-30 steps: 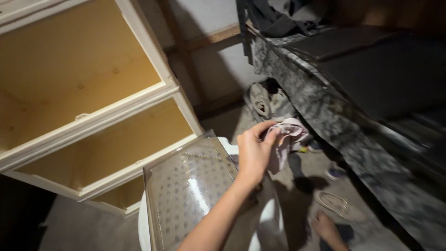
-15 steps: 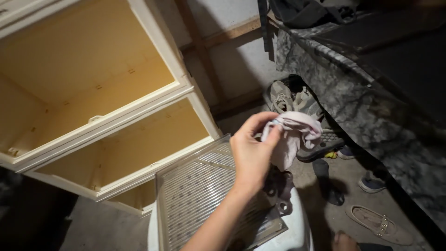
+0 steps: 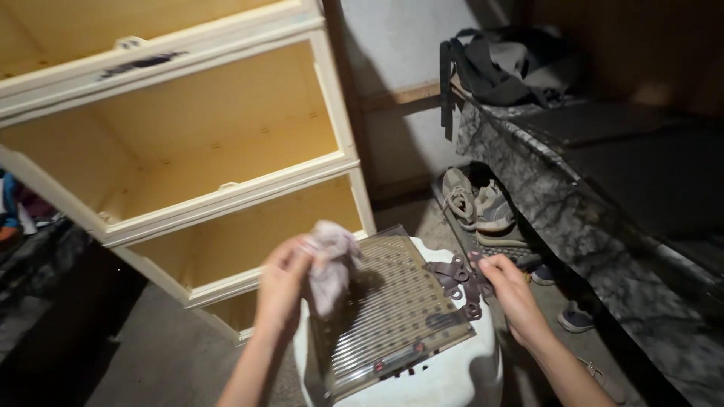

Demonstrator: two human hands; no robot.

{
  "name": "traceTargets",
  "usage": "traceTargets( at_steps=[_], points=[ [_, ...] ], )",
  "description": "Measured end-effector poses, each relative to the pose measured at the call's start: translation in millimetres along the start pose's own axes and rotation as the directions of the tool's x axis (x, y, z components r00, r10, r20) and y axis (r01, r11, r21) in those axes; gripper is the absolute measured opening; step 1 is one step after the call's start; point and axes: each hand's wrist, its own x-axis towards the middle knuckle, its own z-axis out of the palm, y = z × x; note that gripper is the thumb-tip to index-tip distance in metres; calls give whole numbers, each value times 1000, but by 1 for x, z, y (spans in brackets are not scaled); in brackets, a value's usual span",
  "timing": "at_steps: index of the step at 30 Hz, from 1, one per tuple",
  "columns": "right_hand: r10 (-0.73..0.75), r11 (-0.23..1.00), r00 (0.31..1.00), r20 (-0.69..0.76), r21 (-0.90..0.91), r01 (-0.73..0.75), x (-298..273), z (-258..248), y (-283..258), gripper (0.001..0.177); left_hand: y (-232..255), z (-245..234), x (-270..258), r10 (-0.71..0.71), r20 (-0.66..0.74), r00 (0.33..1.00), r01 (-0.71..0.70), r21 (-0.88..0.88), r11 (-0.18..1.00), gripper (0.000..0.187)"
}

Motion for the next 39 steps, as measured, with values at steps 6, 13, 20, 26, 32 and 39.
traceTargets(
  at_steps=[6,13,20,26,32,39],
  points=[
    [64,997,998,2,-49,-64,12,27,0,26,-48,1,-39,-435,282,855,395,190,899,30],
    [-61,910,996,-70,-415,27,3,55,-6,27,-45,-40,-56,-558,346,754,507,234,830,27],
    [-14,913,999,-49,-407,-7,3,66,-9,25,-43,-54,-57,-538,349,767,390,412,824,22],
    [-122,897,987,-103,-438,65,-2,74,-28,21,-30,-53,-62,-530,288,797,402,403,822,21],
    [-644,371,734,215,-752,545,-12,109,-69,13,-9,-59,-74,-400,250,882,372,153,916,26],
    [-313,-1,714,626,-752,659,4,202,-82,17,-3,-60,-92,-435,168,884,466,-285,838,30]
  ],
)
